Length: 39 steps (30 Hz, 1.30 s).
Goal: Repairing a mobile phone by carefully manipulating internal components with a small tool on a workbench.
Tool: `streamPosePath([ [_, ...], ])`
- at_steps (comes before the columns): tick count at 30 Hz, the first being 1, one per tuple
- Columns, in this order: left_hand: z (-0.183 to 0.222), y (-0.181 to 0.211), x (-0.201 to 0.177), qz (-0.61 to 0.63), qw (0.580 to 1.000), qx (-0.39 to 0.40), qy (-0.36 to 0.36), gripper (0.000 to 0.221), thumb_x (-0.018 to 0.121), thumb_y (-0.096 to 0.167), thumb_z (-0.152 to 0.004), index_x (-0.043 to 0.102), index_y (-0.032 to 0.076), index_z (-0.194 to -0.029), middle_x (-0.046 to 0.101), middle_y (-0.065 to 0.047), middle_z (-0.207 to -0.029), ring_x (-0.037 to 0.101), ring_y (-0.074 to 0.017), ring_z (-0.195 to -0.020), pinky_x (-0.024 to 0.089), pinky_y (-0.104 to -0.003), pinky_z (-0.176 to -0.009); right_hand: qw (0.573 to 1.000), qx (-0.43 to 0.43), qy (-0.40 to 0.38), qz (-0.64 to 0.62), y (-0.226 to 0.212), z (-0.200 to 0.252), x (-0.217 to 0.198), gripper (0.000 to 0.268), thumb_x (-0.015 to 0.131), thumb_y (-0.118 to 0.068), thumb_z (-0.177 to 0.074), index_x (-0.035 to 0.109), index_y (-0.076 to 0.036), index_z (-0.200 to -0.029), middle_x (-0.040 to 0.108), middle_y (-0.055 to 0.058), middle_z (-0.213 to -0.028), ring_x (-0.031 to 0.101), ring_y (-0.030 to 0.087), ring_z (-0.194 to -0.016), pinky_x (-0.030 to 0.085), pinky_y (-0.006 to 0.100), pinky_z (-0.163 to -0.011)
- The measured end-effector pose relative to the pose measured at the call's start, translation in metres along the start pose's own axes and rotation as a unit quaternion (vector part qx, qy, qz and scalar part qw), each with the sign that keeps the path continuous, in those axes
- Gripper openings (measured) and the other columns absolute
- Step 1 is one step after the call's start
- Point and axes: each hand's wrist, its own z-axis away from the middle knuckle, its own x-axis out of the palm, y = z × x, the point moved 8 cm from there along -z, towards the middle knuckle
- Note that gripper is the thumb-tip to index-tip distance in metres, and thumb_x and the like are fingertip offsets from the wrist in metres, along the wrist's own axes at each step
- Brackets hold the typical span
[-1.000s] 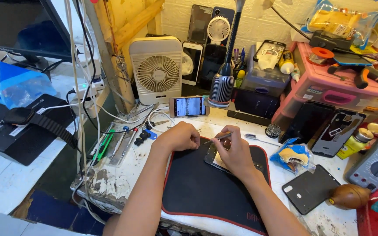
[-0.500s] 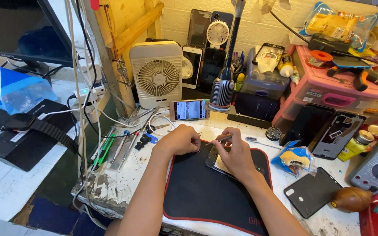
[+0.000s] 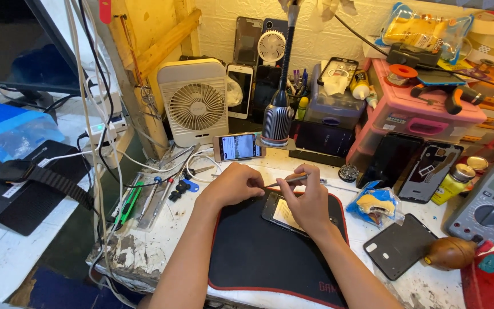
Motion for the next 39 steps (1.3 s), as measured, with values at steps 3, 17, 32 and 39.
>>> streamPosePath([
  [3,0.001,0.004,-0.002,0.0,1.0,0.0,0.001,0.018,0.08,0.014,-0.084,0.082,0.009,-0.102,0.078,-0.014,-0.09,0.075,-0.0305,-0.09,0.06,-0.04,-0.084,1.0,0.013,0.004,0.002,-0.001,-0.002,-0.002,0.043,0.078,-0.019,-0.093,0.044,-0.014,-0.118,0.077,0.014,-0.088,0.075,0.026,-0.076,0.062,0.041,-0.075],
  [17,0.007,0.024,-0.014,0.06,0.995,0.06,0.055,0.016,0.073,0.006,-0.087,0.081,0.004,-0.101,0.078,-0.02,-0.087,0.075,-0.0343,-0.086,0.061,-0.041,-0.08,0.995,0.017,0.07,-0.064,-0.004,-0.006,-0.023,0.045,0.079,-0.02,-0.093,0.042,-0.012,-0.118,0.075,0.01,-0.085,0.073,0.02,-0.073,0.058,0.038,-0.079],
  [32,0.004,0.024,-0.025,0.224,0.953,0.113,0.169,0.018,0.077,0.009,-0.089,0.08,0.0,-0.104,0.076,-0.022,-0.088,0.073,-0.035,-0.087,0.058,-0.038,-0.079,0.938,0.141,0.134,-0.286,0.006,-0.01,-0.034,0.049,0.073,-0.013,-0.097,0.033,-0.011,-0.125,0.071,0.017,-0.093,0.07,0.017,-0.075,0.056,0.029,-0.081],
  [39,0.005,0.023,-0.025,0.227,0.949,0.129,0.179,0.016,0.078,0.009,-0.089,0.08,0.0,-0.102,0.076,-0.022,-0.087,0.073,-0.0343,-0.086,0.058,-0.039,-0.078,0.937,0.131,0.135,-0.296,0.006,-0.009,-0.036,0.051,0.075,-0.012,-0.095,0.033,-0.011,-0.125,0.07,0.018,-0.097,0.071,0.017,-0.076,0.057,0.03,-0.082],
])
